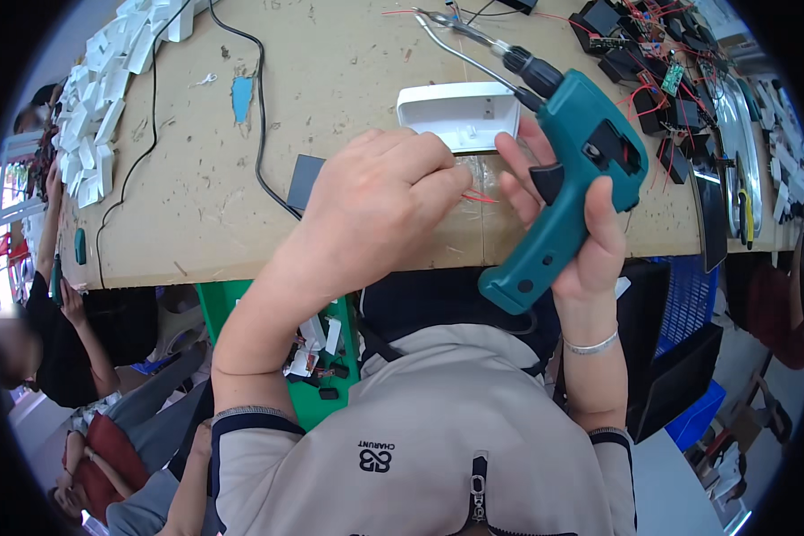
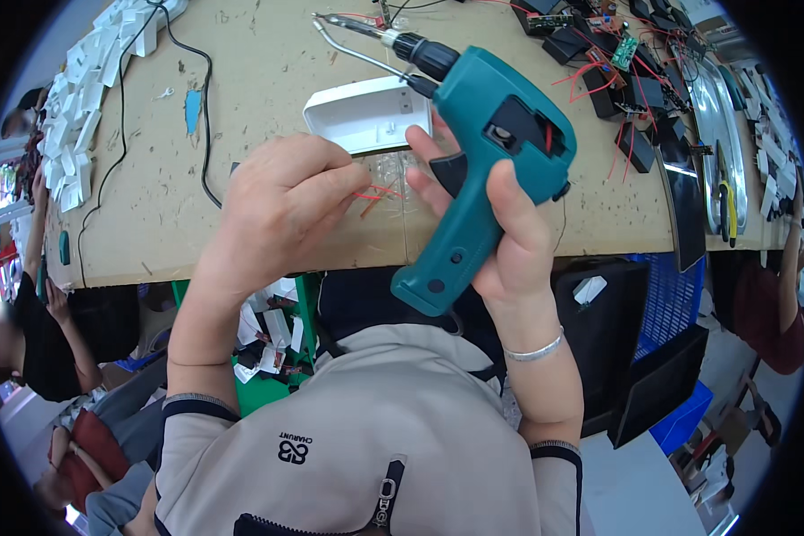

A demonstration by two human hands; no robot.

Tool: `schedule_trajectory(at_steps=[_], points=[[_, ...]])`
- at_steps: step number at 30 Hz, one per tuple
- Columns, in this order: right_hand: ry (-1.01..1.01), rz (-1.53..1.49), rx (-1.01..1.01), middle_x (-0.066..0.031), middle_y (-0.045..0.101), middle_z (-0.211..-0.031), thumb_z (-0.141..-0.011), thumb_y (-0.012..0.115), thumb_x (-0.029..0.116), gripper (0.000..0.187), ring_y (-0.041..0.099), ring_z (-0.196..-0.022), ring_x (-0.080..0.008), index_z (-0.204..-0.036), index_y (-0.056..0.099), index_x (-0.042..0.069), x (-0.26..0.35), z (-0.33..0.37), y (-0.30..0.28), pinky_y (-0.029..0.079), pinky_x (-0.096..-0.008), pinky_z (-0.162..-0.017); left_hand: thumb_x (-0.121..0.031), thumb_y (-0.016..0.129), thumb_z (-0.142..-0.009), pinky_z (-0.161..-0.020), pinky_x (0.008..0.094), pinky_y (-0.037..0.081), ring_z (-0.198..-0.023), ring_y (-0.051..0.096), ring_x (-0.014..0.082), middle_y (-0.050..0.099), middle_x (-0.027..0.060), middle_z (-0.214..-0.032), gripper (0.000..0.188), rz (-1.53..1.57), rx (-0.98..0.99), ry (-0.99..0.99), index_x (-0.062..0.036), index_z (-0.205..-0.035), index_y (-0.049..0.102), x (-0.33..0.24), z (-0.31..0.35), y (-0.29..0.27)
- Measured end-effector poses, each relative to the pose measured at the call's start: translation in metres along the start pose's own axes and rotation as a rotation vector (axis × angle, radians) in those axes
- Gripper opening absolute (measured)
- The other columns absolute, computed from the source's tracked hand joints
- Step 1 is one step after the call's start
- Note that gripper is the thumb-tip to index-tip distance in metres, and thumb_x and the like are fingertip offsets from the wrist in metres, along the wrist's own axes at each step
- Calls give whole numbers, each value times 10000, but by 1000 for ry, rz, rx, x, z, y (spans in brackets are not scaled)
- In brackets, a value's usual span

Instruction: Soldering electronic wires into small plastic enclosures using a soldering gun.

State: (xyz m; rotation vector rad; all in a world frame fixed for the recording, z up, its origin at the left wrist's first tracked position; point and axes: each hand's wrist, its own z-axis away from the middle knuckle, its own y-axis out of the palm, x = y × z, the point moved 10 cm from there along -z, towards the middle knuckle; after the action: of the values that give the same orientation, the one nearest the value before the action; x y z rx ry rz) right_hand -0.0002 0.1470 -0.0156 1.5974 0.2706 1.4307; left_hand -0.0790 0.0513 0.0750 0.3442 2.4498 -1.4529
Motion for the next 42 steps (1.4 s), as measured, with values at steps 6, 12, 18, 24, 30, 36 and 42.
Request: schedule_trajectory(at_steps=[6, 12, 18, 24, 30, 36, 42], points=[[-5, -43, -24, -208, 364, -1415, -903, 583, 349, 680, 360, -1316, -352, -1399, 298, -18, 1, -1, -7, 328, -442, -1090, -9, 672, -684, -537, 324, 463, -656, 591, 244, 555, 60, -777, 192, 28, 245, -25, -51, -861, 609, 0, 3, 23], [-53, -33, -71, -218, 361, -1415, -896, 597, 340, 696, 346, -1325, -359, -1400, 287, -26, 11, 18, -14, 310, -442, -1103, 40, 628, -747, -498, 283, 425, -585, 535, 192, 527, 70, -747, 150, 421, 14, -181, -19, -881, 596, -2, 11, 31], [-86, 48, -81, -223, 319, -1439, -879, 600, 383, 762, 302, -1346, -371, -1423, 242, -13, 14, 34, -24, 286, -445, -1117, 53, 626, -775, -504, 234, 392, -561, 487, 119, 510, 46, -736, 132, 392, -152, -252, -9, -887, 596, -9, 15, 37], [-68, 89, -103, -215, 292, -1460, -859, 602, 445, 832, 267, -1363, -372, -1440, 209, -1, 11, 33, -26, 249, -442, -1134, 56, 639, -786, -515, 251, 403, -589, 497, 138, 500, 50, -746, 158, 377, -123, -346, -9, -928, 609, -8, 15, 48], [-65, 116, -95, -211, 302, -1456, -862, 590, 459, 831, 268, -1366, -361, -1438, 210, -5, 10, 34, -26, 238, -442, -1137, 33, 653, -792, -539, 266, 426, -630, 526, 170, 519, 70, -762, 160, 273, -100, -284, -12, -941, 614, -14, 12, 49], [-62, 126, -99, -210, 312, -1451, -860, 595, 456, 833, 276, -1364, -355, -1433, 217, -16, 10, 34, -27, 239, -437, -1138, 36, 670, -761, -545, 291, 436, -636, 549, 206, 544, 85, -765, 140, 354, -87, -275, -10, -890, 644, -15, 10, 51], [-58, 108, -87, -212, 307, -1453, -858, 602, 448, 833, 278, -1362, -358, -1432, 219, -18, 10, 33, -26, 241, -437, -1137, -30, 695, -636, -509, 312, 405, -618, 541, 191, 520, 22, -729, 211, 76, -215, -41, -78, -832, 631, -30, 6, 39]])
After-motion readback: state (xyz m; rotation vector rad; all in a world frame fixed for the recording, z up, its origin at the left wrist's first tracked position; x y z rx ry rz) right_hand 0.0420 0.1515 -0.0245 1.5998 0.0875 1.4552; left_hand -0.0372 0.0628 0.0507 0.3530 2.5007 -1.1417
